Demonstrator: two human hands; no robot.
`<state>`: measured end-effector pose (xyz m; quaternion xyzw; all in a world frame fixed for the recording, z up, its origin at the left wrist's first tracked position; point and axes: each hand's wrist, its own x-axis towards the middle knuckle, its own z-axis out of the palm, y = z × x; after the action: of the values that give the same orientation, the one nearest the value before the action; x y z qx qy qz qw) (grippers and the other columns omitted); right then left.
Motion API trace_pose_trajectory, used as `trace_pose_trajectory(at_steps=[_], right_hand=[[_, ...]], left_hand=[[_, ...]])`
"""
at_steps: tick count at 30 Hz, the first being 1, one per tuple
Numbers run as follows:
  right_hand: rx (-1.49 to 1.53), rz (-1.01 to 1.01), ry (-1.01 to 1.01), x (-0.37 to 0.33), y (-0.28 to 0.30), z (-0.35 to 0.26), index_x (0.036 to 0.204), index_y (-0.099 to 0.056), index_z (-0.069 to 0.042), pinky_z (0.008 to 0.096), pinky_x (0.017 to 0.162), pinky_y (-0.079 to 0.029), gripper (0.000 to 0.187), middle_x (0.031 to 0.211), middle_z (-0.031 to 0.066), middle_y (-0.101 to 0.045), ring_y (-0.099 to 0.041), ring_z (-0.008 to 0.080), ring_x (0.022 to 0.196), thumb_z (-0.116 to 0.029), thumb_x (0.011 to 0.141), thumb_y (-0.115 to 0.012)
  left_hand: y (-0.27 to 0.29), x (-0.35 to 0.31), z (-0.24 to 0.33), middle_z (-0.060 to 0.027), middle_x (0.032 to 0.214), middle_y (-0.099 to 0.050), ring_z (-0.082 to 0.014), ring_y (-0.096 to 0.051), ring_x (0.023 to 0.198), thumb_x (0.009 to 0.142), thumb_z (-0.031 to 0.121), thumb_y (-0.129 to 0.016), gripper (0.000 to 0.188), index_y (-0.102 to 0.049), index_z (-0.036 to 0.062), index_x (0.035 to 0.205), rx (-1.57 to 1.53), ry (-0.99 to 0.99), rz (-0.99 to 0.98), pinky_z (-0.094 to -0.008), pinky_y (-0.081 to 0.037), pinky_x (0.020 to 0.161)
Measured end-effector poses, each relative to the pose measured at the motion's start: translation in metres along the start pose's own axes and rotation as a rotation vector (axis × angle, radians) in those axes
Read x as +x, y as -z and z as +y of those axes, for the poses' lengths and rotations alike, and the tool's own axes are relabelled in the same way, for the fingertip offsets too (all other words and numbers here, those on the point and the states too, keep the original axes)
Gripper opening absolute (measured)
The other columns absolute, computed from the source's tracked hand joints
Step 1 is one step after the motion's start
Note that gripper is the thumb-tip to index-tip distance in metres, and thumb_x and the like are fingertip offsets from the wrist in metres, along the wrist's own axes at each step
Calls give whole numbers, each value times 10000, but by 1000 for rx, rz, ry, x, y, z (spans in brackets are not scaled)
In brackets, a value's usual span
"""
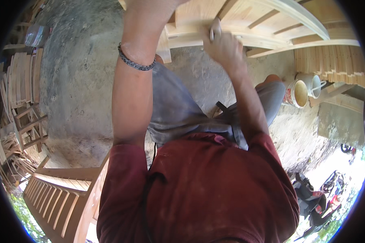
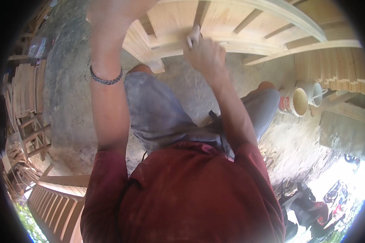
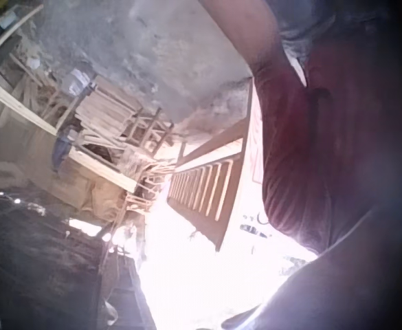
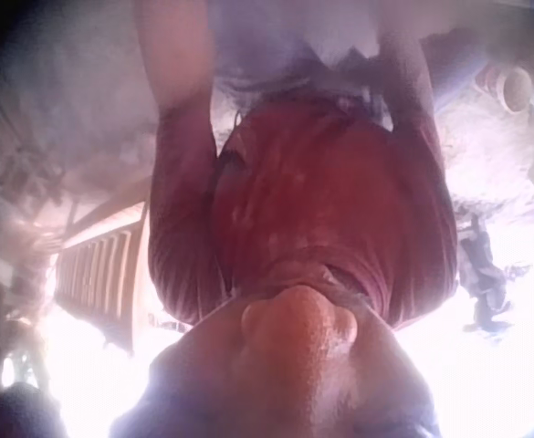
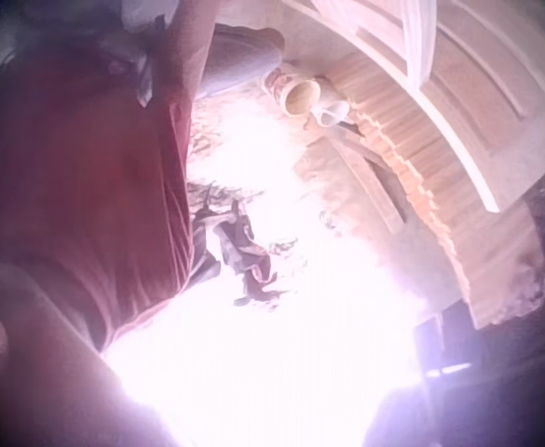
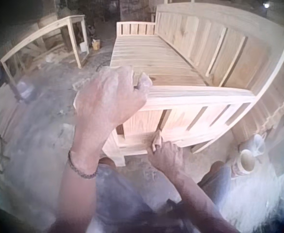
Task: The person is sanding the curved top rail and vertical slats of a wooden chair using a piece of sandpaper.
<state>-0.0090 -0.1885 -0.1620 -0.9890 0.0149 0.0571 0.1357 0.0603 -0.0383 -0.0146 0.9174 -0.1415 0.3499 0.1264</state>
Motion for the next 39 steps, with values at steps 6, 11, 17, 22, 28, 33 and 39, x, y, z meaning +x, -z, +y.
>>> trace_pose_trajectory(at_steps=[6,11,17,22,28,33,39], right_hand=[[77,66,138,3,7,-1,1492,-431,-7,503,573,-579,673,749,205,-727,-736,363,679,-471,1010,-504],[-175,236,219,-99,-60,25,1502,-456,-136,535,660,-568,580,730,238,-702,-715,443,715,-415,999,-533],[590,32,-75,-154,-4,37,1423,-576,-126,427,742,-575,434,853,184,-736,-732,302,759,-306,1034,-509],[621,329,-107,-106,21,61,1409,-589,-110,349,642,-546,382,909,167,-732,-699,255,686,-136,1034,-517],[137,409,-8,-32,11,65,1491,-501,-242,461,751,-561,456,981,180,-745,-716,373,814,-239,1035,-512],[376,730,108,-43,-13,84,1522,-464,-198,431,845,-560,513,1182,198,-712,-718,370,1001,-115,1016,-497],[400,689,90,-20,2,90,1435,-522,-8,382,984,-541,419,1468,199,-552,-617,322,1277,-38,1018,-485]], left_hand=[[13,1,1,-258,857,-714,-424,-713,833,908,408,-595,405,-740,34,856,11,61,-28,-527,-576,756],[15,12,8,-249,840,-712,-422,-713,832,906,392,-615,379,-727,30,898,-10,86,-208,-527,-574,758],[27,6,15,-252,832,-708,-425,-711,821,905,389,-619,372,-707,28,901,14,115,-158,-525,-576,744],[33,11,20,-245,825,-709,-424,-711,815,907,388,-614,374,-703,25,890,-72,176,-281,-524,-577,732],[22,11,6,-245,826,-708,-426,-710,788,914,390,-608,371,-703,33,886,-110,115,-202,-525,-575,714],[37,18,16,-243,804,-706,-423,-709,778,906,391,-618,363,-699,38,889,-45,171,-324,-523,-573,714],[25,11,13,-236,795,-706,-422,-709,787,896,395,-632,358,-694,43,870,-23,137,-210,-520,-574,724]])
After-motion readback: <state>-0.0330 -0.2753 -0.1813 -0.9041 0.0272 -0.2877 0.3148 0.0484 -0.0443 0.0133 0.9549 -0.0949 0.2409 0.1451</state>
